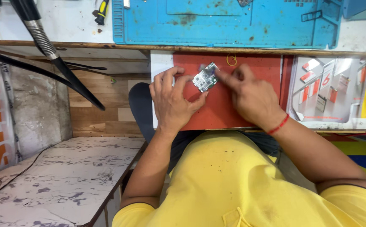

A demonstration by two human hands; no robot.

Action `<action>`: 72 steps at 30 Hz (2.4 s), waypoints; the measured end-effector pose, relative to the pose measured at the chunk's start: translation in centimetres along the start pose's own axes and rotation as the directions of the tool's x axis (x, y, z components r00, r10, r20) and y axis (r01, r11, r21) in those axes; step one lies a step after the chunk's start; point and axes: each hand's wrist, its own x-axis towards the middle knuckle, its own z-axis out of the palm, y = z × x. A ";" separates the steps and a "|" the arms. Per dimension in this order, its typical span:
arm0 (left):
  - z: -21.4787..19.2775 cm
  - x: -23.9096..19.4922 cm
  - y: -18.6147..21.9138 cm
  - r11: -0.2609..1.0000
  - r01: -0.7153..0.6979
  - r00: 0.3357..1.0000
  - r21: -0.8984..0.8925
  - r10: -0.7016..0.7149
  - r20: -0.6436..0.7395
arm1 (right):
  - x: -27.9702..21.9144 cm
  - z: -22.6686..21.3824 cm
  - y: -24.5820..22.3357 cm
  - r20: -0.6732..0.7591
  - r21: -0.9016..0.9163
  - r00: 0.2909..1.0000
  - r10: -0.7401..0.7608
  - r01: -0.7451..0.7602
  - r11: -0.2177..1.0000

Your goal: The person uses a purple pen to point at and touch components on a small circuit board. They then use a hot air gun to apply heat to the board, likely for soldering or desoldering. The person works on a red mat on a cluttered workbench.

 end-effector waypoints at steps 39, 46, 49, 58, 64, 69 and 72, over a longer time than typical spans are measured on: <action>-0.3 0.0 -0.1 0.999 -0.027 1.000 -0.024 0.027 -0.007 | -0.7 0.4 -0.3 -0.098 0.058 0.995 0.000 0.006 0.998; -0.1 -0.3 -0.1 1.000 -0.011 1.000 -0.019 0.011 0.005 | -0.6 0.1 -0.8 -0.003 0.015 1.000 0.007 -0.007 1.000; -0.2 0.1 0.1 1.000 0.002 1.000 -0.015 -0.001 0.009 | -0.8 0.2 -1.1 0.040 -0.005 0.997 -0.071 0.071 0.997; -0.3 -0.1 0.2 1.000 -0.019 1.000 -0.007 0.019 0.012 | -1.3 0.1 -0.2 0.024 0.052 0.998 -0.053 0.052 0.997; -0.5 -0.1 0.0 1.000 -0.024 1.000 0.006 0.024 0.008 | -1.7 0.6 -0.9 0.049 0.081 0.998 -0.037 0.033 0.996; -0.3 -0.1 0.0 1.000 -0.022 1.000 -0.012 0.022 0.005 | -1.5 0.7 -1.2 0.055 0.079 0.994 -0.096 0.091 0.993; -0.3 -0.1 0.0 1.000 -0.012 1.000 -0.021 0.012 0.010 | -0.5 0.2 -0.4 -0.065 0.123 0.998 -0.003 0.011 0.992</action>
